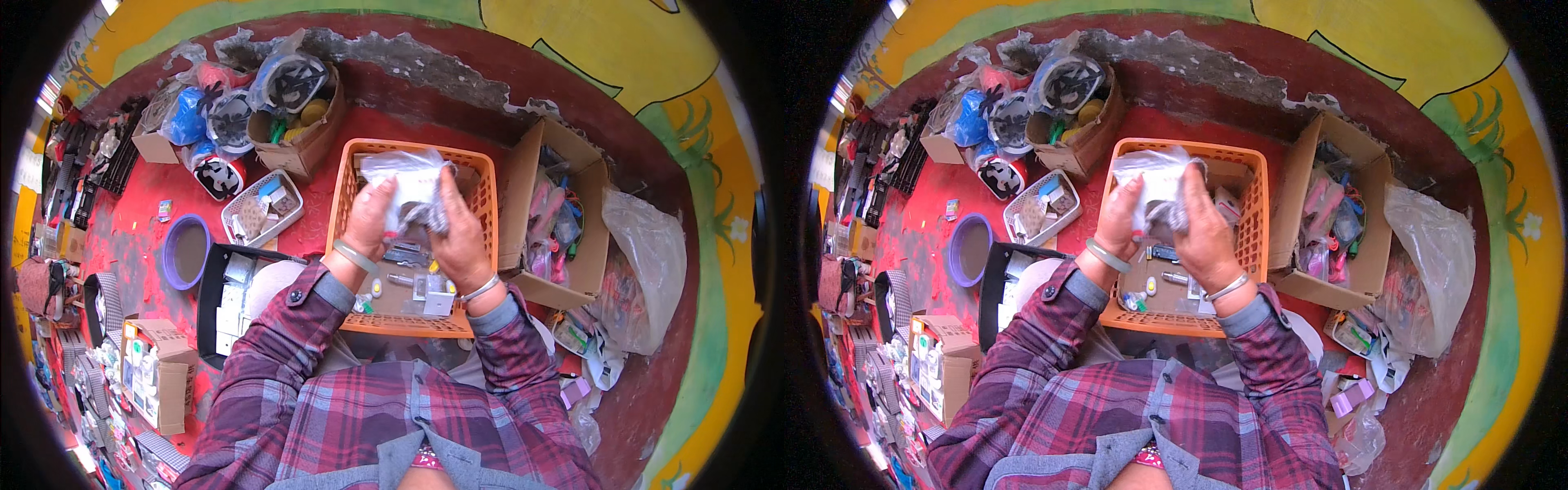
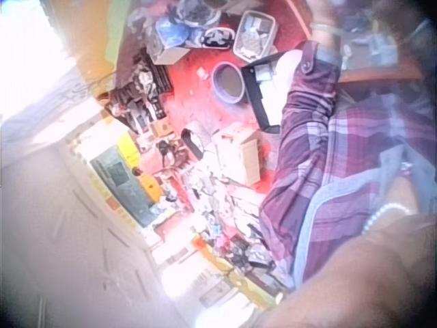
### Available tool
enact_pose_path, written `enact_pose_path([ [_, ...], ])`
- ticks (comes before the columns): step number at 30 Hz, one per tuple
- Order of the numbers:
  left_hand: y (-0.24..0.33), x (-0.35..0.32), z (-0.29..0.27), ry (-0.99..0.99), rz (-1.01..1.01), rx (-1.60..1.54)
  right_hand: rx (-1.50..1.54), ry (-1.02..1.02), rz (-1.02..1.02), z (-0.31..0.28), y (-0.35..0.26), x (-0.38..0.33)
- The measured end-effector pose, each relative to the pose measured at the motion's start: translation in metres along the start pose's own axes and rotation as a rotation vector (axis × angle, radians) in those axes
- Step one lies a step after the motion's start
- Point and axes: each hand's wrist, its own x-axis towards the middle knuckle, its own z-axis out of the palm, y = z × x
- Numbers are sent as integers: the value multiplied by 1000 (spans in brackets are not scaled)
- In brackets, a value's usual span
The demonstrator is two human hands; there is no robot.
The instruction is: The person wipes a small white electronic component with a gray cloth, places it into a bin with other components, then picks up a small bagged item and wipes the bag with the same cloth.
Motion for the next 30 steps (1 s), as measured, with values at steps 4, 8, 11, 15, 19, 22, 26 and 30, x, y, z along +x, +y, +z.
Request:
enact_pose_path([
  [4,4,14,-21,51,-59,-230,-244,-92,-167,11,-6,-8],
  [8,-3,3,-8,68,-21,-23,-77,-13,-84,8,1,-1],
  [11,-7,-5,-1,-84,72,293,225,-1,133,1,20,4],
  [15,-16,-9,1,-173,8,241,824,18,399,-9,21,10],
  [19,-13,1,-8,73,19,40,848,-40,414,11,25,2],
  [22,-3,13,-25,161,45,-188,503,-82,290,24,8,-6],
  [26,11,21,-28,284,93,-320,599,-230,238,57,2,-34],
  [30,15,29,-47,311,3,-427,837,-221,460,56,-8,-30],
])
